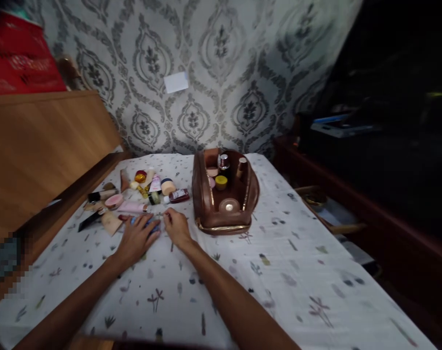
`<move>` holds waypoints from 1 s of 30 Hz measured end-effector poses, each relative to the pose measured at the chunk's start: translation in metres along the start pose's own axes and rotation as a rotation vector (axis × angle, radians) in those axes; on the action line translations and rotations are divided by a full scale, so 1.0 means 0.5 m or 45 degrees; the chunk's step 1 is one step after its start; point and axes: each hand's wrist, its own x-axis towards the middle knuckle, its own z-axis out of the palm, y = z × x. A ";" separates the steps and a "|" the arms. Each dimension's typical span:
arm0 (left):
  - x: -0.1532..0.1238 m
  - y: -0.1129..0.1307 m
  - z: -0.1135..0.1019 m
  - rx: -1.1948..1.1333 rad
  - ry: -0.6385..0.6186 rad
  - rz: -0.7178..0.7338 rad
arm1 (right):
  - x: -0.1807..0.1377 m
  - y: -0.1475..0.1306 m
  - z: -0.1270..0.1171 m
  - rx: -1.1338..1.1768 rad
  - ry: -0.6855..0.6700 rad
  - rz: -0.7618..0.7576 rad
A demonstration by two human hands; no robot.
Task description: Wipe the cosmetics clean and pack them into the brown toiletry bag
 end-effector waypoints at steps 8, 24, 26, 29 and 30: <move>-0.009 -0.020 -0.003 -0.058 -0.017 -0.014 | -0.002 -0.003 -0.002 0.005 0.001 -0.001; -0.005 -0.022 0.007 -0.142 -0.024 0.023 | -0.001 -0.004 0.000 0.040 -0.021 0.035; -0.005 -0.021 0.005 -0.150 -0.031 0.035 | 0.000 -0.002 0.002 0.052 -0.019 0.029; -0.004 -0.021 0.005 -0.148 -0.042 0.044 | 0.001 0.000 0.002 0.056 -0.022 0.008; -0.003 -0.021 0.005 -0.144 -0.044 0.045 | 0.001 0.000 0.002 0.050 -0.024 0.000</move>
